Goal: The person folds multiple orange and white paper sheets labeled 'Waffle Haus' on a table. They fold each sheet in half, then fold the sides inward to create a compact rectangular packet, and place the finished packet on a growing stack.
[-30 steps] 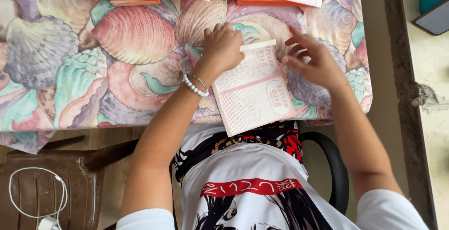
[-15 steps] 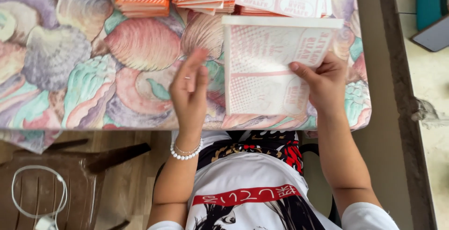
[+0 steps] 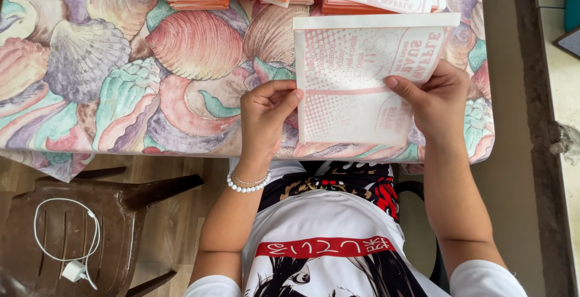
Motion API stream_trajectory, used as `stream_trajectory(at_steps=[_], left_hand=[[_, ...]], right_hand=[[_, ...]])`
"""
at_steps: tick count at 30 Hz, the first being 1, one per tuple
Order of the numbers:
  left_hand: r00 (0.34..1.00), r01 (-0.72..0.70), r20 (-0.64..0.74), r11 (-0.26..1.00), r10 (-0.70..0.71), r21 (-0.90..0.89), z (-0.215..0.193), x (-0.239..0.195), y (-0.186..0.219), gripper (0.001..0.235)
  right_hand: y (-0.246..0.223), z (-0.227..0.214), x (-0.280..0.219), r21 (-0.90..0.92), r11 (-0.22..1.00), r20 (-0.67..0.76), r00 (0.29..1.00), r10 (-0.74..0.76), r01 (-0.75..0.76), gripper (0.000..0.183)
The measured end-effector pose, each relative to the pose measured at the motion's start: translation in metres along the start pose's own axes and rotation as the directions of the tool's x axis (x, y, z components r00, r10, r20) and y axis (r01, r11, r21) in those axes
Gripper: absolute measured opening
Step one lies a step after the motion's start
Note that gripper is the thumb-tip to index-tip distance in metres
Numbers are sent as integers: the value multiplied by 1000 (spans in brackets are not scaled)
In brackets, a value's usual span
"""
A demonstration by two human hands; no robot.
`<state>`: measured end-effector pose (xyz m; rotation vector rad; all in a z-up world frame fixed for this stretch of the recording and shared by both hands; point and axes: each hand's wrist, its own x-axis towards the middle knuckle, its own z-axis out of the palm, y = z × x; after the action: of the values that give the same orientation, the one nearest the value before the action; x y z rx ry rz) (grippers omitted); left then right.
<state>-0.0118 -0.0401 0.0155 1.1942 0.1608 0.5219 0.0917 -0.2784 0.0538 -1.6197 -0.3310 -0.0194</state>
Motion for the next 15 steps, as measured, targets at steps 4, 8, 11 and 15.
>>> stream_trajectory(at_steps=[4,8,11,15], left_hand=[[1000,30,2,999,-30,-27,-7,6,-3,13],[999,5,-50,1000,-6,-24,-11,11,-8,16],[997,9,-73,1000,-11,-24,-11,13,-9,16],[994,21,-110,997,-13,74,-10,13,1,19]], right_hand=[[-9,6,-1,-27,1000,58,998,10,-8,29],[-11,12,2,-16,1000,91,996,-6,7,26],[1,5,5,-24,1000,117,993,-2,5,26],[-5,4,6,35,999,216,976,5,-13,35]])
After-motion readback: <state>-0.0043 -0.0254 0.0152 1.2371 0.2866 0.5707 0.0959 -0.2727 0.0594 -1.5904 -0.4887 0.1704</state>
